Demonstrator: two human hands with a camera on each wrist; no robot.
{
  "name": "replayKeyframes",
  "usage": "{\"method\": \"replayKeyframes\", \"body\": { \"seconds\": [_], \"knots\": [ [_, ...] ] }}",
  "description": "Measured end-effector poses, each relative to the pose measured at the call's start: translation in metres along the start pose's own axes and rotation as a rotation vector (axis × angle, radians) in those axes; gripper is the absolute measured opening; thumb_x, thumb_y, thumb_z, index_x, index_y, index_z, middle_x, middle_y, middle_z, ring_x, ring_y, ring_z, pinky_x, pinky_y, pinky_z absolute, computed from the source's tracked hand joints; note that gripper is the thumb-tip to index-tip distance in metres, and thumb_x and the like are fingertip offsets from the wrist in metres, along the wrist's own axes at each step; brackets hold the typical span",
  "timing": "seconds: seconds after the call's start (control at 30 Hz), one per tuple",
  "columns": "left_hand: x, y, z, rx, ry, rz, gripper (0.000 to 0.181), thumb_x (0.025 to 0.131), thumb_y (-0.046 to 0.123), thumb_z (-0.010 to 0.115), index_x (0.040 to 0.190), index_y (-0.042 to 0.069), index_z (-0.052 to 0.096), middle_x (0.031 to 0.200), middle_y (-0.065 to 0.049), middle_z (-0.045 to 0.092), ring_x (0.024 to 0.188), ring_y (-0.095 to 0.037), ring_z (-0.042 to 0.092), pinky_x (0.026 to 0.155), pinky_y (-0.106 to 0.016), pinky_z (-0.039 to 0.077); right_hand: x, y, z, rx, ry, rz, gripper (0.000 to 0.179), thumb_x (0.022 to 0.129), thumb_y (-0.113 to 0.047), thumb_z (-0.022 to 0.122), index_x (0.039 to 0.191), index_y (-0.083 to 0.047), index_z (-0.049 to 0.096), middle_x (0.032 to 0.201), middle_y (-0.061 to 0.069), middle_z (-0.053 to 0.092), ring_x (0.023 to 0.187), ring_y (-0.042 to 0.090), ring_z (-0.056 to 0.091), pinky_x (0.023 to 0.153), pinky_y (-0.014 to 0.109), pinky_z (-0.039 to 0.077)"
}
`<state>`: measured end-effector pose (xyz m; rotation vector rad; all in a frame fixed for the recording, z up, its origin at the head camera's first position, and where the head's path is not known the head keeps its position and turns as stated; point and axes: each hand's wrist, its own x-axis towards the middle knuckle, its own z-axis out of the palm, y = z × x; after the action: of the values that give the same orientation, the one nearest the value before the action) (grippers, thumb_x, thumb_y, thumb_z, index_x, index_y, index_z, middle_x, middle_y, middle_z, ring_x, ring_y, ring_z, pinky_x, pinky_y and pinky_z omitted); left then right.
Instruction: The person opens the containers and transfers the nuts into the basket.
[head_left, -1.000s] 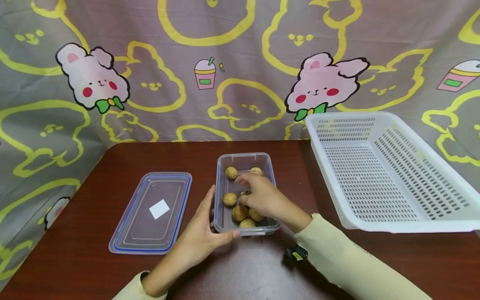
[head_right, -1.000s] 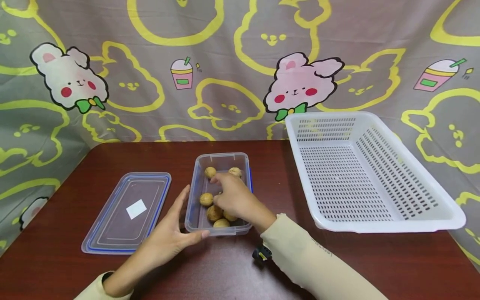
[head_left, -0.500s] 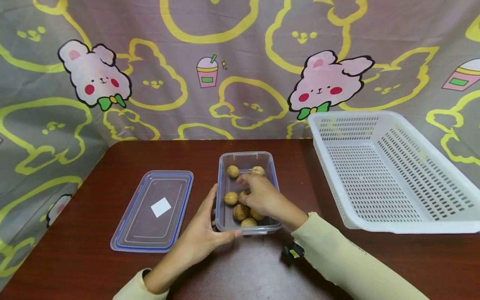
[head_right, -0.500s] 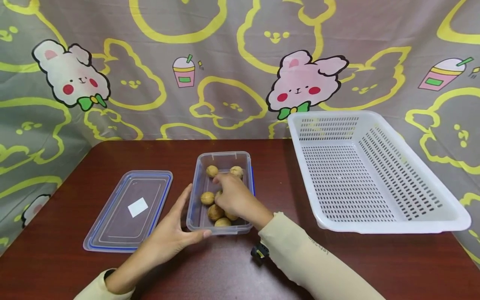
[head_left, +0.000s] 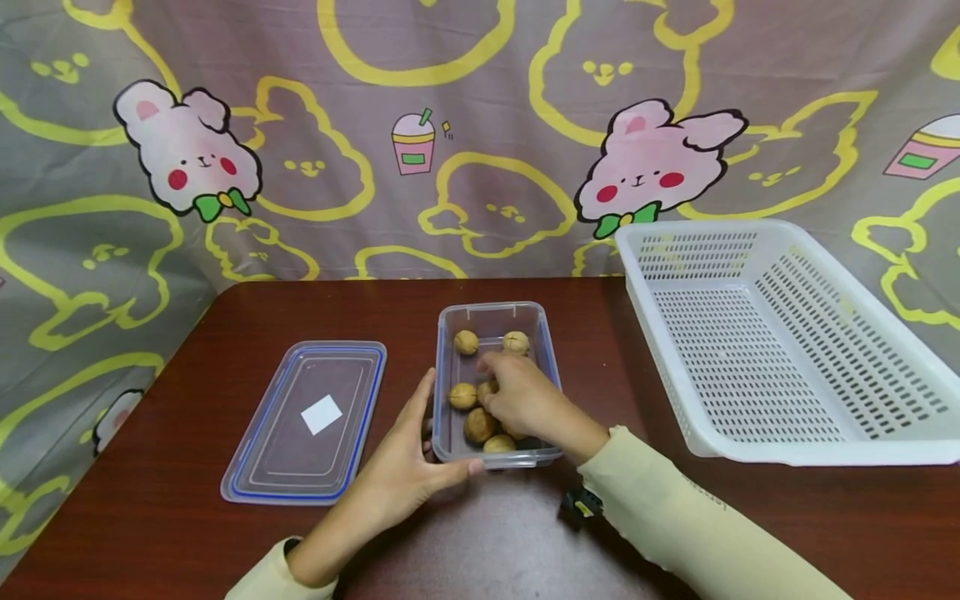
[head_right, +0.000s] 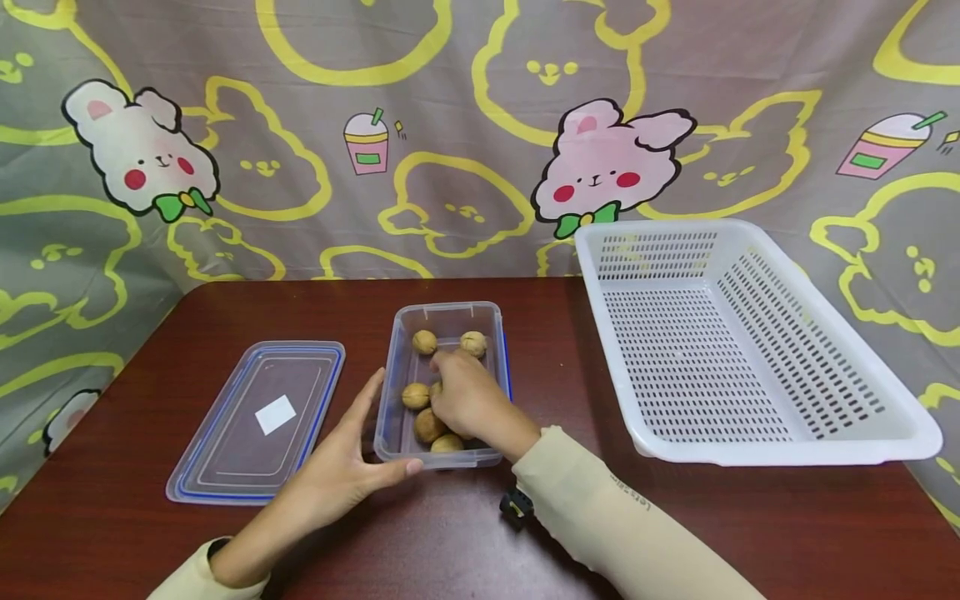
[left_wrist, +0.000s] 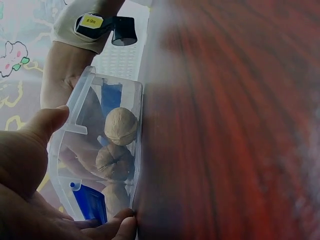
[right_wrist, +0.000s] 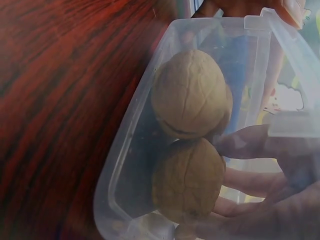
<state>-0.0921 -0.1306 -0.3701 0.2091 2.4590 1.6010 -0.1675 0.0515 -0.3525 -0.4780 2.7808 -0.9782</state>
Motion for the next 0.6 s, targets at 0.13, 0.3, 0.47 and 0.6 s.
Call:
{"method": "replayKeyframes", "body": {
  "seconds": [0.13, 0.3, 0.47, 0.6],
  "knots": [
    [0.0, -0.0006, -0.0001, 0.005, 0.0, 0.004, 0.126, 0.081, 0.021, 0.093, 0.17, 0.012, 0.004, 0.17, -0.026, 0.022, 0.131, -0.037, 0.06, 0.097, -0.034, 0.059, 0.0, 0.0003, 0.0009, -0.036, 0.007, -0.003, 0.026, 0.092, -0.002, 0.07, 0.118, 0.003, 0.07, 0.117, 0.018, 0.073, 0.112, 0.031, 0.066, 0.102, 0.048, 0.054],
    [-0.0001, -0.0005, -0.0005, -0.014, -0.007, 0.002, 0.126, 0.081, 0.021, 0.093, 0.17, 0.011, 0.003, 0.169, -0.027, 0.025, 0.131, -0.037, 0.06, 0.096, -0.034, 0.06, 0.0004, -0.0003, 0.0012, -0.068, 0.019, -0.002, 0.016, 0.092, -0.002, 0.07, 0.108, 0.001, 0.072, 0.105, 0.014, 0.072, 0.1, 0.027, 0.065, 0.094, 0.046, 0.055],
    [0.0004, -0.0013, -0.0013, -0.052, -0.013, 0.001, 0.125, 0.081, 0.017, 0.092, 0.17, 0.013, 0.003, 0.167, -0.027, 0.03, 0.132, -0.038, 0.06, 0.094, -0.034, 0.061, -0.0003, -0.0015, 0.002, -0.071, 0.028, 0.0, 0.021, 0.091, -0.002, 0.07, 0.112, 0.002, 0.073, 0.108, 0.015, 0.074, 0.103, 0.028, 0.067, 0.094, 0.046, 0.056],
    [0.0017, -0.002, -0.0017, -0.069, -0.023, 0.007, 0.125, 0.082, 0.016, 0.091, 0.17, 0.013, 0.002, 0.167, -0.027, 0.03, 0.132, -0.038, 0.059, 0.092, -0.031, 0.061, -0.0012, -0.0026, 0.0016, -0.071, 0.036, 0.006, 0.023, 0.092, -0.002, 0.071, 0.114, 0.002, 0.072, 0.112, 0.016, 0.074, 0.108, 0.031, 0.068, 0.097, 0.047, 0.056]
  ]
}}
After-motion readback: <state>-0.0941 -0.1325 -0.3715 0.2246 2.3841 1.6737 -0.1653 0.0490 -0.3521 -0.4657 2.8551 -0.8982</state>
